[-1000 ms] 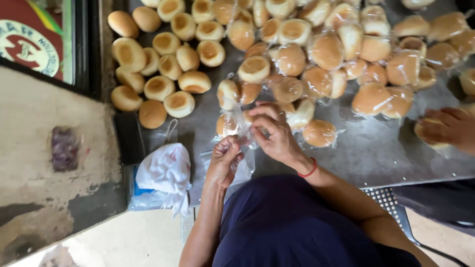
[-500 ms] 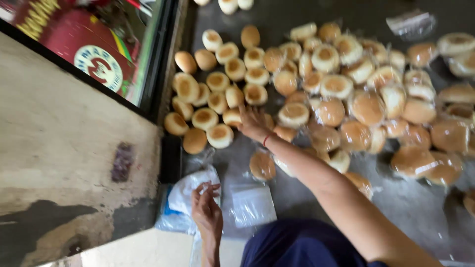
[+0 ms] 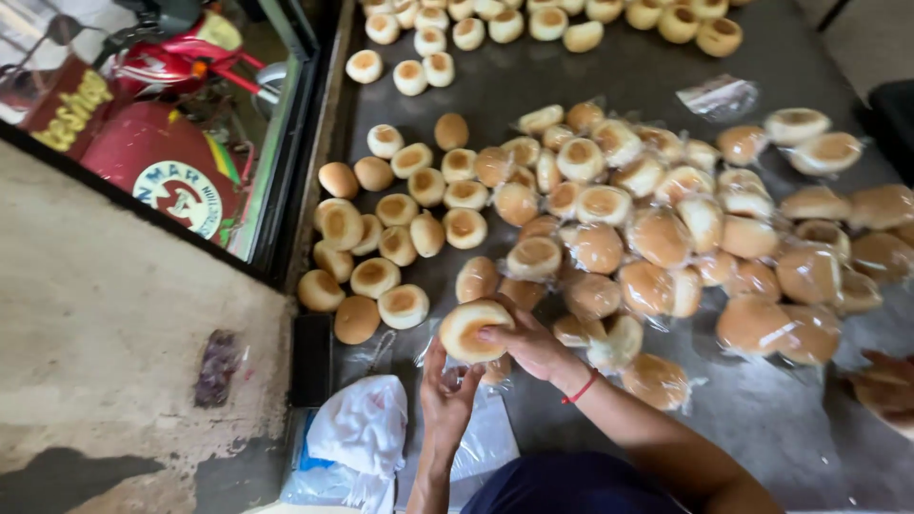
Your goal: The person packs bread rolls into plastic bags by hand on a metal surface.
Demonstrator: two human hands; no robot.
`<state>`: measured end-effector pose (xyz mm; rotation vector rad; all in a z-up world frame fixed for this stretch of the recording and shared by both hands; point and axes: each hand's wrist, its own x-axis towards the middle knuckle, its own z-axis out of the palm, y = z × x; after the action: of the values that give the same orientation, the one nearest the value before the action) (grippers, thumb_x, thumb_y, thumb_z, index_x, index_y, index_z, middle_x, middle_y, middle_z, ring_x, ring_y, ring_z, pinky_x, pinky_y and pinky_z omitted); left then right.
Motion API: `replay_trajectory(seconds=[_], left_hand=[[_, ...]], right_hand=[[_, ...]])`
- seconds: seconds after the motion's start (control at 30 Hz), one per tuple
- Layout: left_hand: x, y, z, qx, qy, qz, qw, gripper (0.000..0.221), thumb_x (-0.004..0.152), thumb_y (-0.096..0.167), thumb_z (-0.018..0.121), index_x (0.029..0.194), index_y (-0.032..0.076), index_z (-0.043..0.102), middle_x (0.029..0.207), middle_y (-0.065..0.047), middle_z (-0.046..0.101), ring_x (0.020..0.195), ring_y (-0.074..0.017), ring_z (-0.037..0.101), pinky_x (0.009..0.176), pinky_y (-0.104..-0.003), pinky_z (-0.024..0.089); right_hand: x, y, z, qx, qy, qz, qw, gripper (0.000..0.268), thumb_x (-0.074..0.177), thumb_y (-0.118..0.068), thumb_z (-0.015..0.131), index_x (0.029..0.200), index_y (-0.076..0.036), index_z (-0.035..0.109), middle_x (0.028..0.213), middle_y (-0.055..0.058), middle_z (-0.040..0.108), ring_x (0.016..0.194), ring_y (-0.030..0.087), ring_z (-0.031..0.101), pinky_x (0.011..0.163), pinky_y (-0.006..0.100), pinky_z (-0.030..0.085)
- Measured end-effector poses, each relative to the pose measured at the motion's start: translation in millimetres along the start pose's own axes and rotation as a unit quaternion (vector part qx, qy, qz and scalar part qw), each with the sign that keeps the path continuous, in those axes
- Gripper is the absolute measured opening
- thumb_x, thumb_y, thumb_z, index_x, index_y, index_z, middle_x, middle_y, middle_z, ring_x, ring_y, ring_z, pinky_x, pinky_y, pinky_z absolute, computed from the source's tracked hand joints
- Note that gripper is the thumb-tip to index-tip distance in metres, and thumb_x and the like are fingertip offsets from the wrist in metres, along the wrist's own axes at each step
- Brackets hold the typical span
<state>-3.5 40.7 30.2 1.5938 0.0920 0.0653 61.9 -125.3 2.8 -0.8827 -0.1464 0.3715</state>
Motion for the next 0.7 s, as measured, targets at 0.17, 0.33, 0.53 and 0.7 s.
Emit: replay_trajectory(seconds=[0.17, 0.33, 0.53, 0.7], left_hand=[[-4, 15, 9, 0.059, -0.061, 0.042, 0.996, 0.062, 0.088, 0.000, 0.075, 0.146, 0.000, 0.053, 0.127, -0.019, 0.064, 0.098, -0.0190, 0.073, 0.080, -0.029, 0.061], [-16, 48, 9, 0.175, -0.054, 0.184, 0.966, 0.057, 0.081, -0.005, 0.075, 0.135, -0.001, 0.059, 0.135, -0.018, 0.064, 0.105, -0.0259, 0.074, 0.082, -0.032, 0.063], [-41, 43, 31, 0.403, 0.031, 0.333, 0.852, 0.065, 0.079, -0.012, 0.068, 0.142, 0.003, 0.058, 0.147, -0.018, 0.057, 0.116, -0.0384, 0.070, 0.088, -0.039, 0.060], [-32, 21, 15, 0.298, -0.039, 0.217, 0.929, 0.073, 0.072, -0.009, 0.067, 0.142, -0.003, 0.050, 0.152, -0.022, 0.047, 0.116, -0.0377, 0.067, 0.079, -0.037, 0.064]], right_hand=[[-44, -29, 12, -0.010, 0.047, -0.048, 0.998, 0.063, 0.082, -0.004, 0.082, 0.137, -0.002, 0.051, 0.124, 0.010, 0.064, 0.116, 0.020, 0.065, 0.097, 0.037, 0.057], [-81, -54, 49, -0.456, 0.084, -0.225, 0.857, 0.066, 0.079, -0.006, 0.086, 0.137, -0.003, 0.054, 0.125, 0.013, 0.066, 0.114, 0.027, 0.067, 0.095, 0.038, 0.056], [-92, -33, 52, -0.655, 0.084, -0.300, 0.689, 0.076, 0.072, -0.001, 0.079, 0.142, 0.000, 0.050, 0.132, 0.025, 0.056, 0.120, 0.044, 0.060, 0.098, 0.045, 0.055], [-103, -84, 75, -0.560, -0.046, -0.152, 0.813, 0.082, 0.070, -0.005, 0.077, 0.145, -0.006, 0.044, 0.136, 0.027, 0.049, 0.116, 0.043, 0.059, 0.092, 0.046, 0.055]])
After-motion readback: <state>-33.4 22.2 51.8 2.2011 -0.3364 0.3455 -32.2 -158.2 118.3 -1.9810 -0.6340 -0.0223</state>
